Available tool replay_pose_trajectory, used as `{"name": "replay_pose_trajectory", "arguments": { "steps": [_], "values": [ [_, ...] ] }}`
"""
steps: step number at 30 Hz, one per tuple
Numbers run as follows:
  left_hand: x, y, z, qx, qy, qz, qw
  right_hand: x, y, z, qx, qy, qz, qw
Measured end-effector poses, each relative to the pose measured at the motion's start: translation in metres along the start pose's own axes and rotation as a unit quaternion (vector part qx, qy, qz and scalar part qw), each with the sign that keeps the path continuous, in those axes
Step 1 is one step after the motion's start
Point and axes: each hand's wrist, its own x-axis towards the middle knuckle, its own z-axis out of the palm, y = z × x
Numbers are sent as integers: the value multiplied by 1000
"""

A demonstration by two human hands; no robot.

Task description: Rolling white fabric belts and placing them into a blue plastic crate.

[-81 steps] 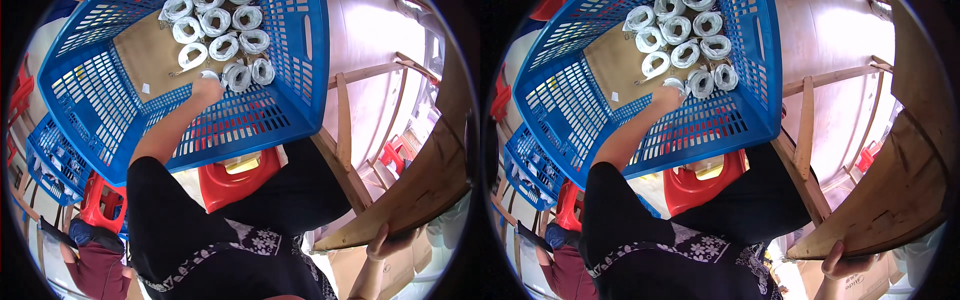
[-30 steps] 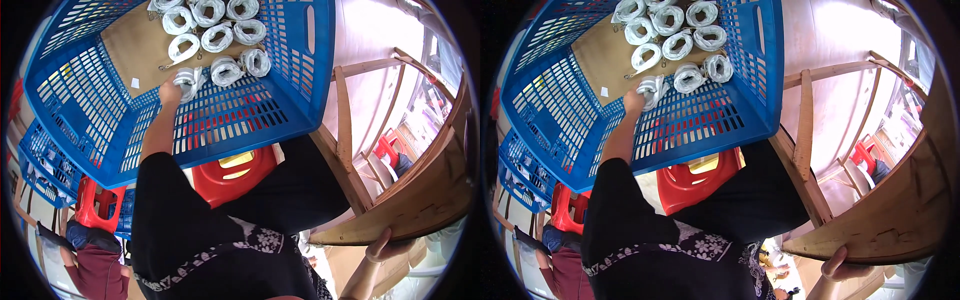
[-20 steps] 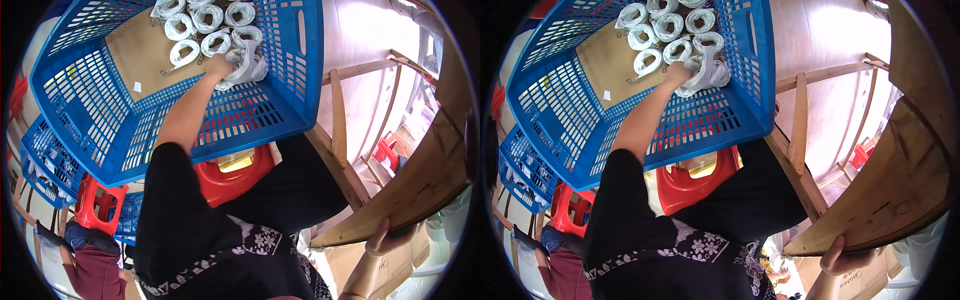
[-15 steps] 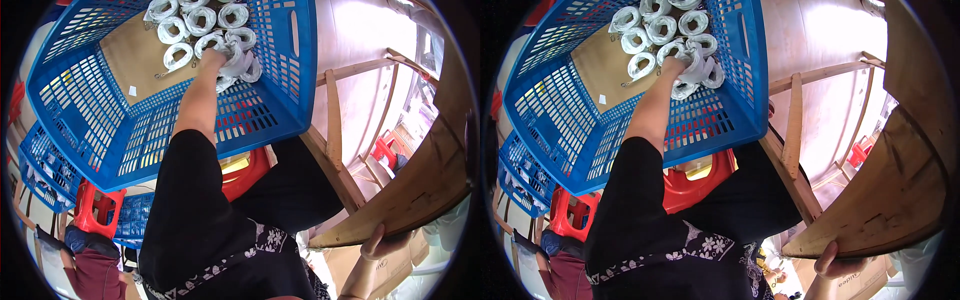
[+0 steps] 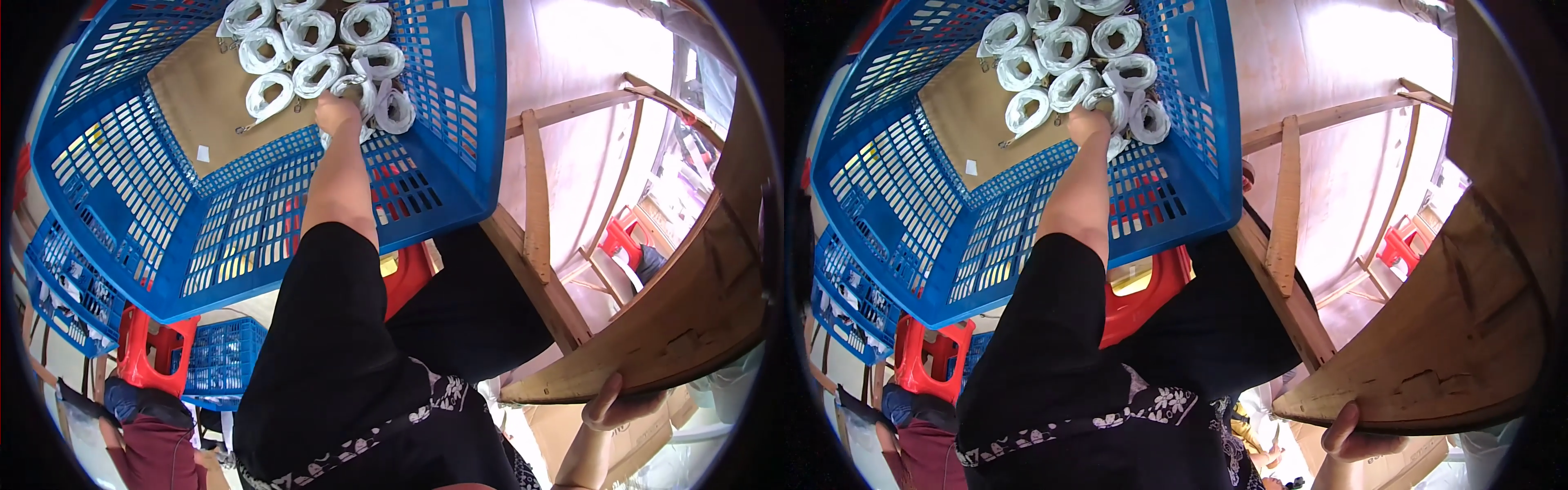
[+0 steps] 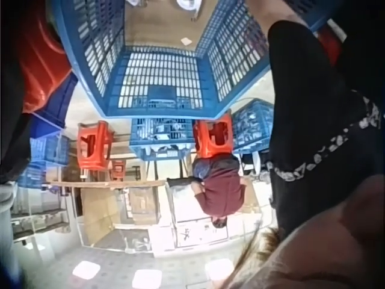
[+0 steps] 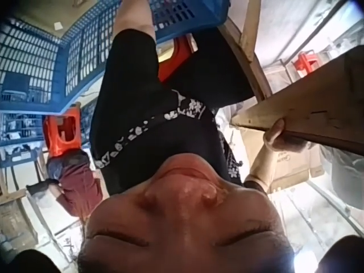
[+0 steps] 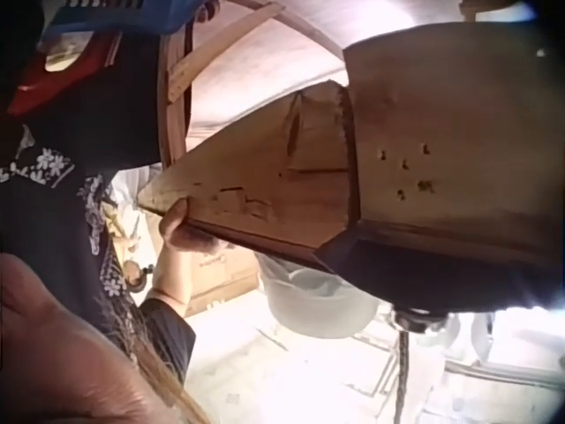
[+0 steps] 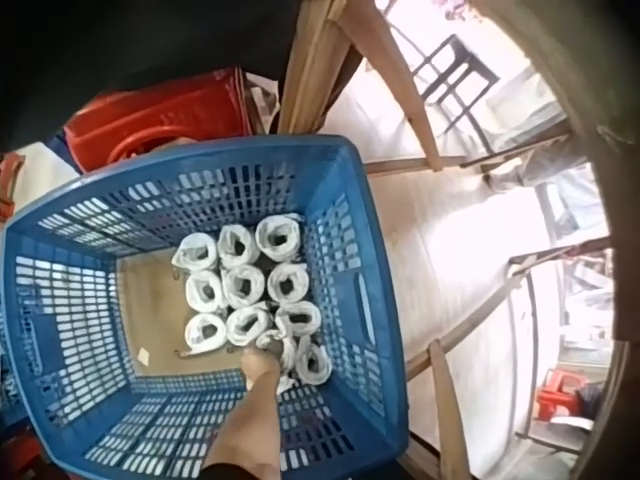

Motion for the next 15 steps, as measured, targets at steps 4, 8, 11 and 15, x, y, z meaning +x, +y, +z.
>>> {"name": "replay_pose_trajectory", "arguments": {
  "steps": [4, 8, 11, 15],
  "values": [
    [9, -3, 6, 6, 20, -15, 1000, -1, 5, -2, 24, -9, -10, 1000],
    [6, -14, -13, 13, -5, 5, 1000, -8, 6, -10, 20, -16, 11, 1000],
    [20, -25, -14, 1, 61, -29, 998, -5, 1, -9, 18, -31, 14, 999],
    [21, -43, 48, 26, 116, 16, 993, -3, 2, -3, 9, -18, -1, 1000]
  ]
}}
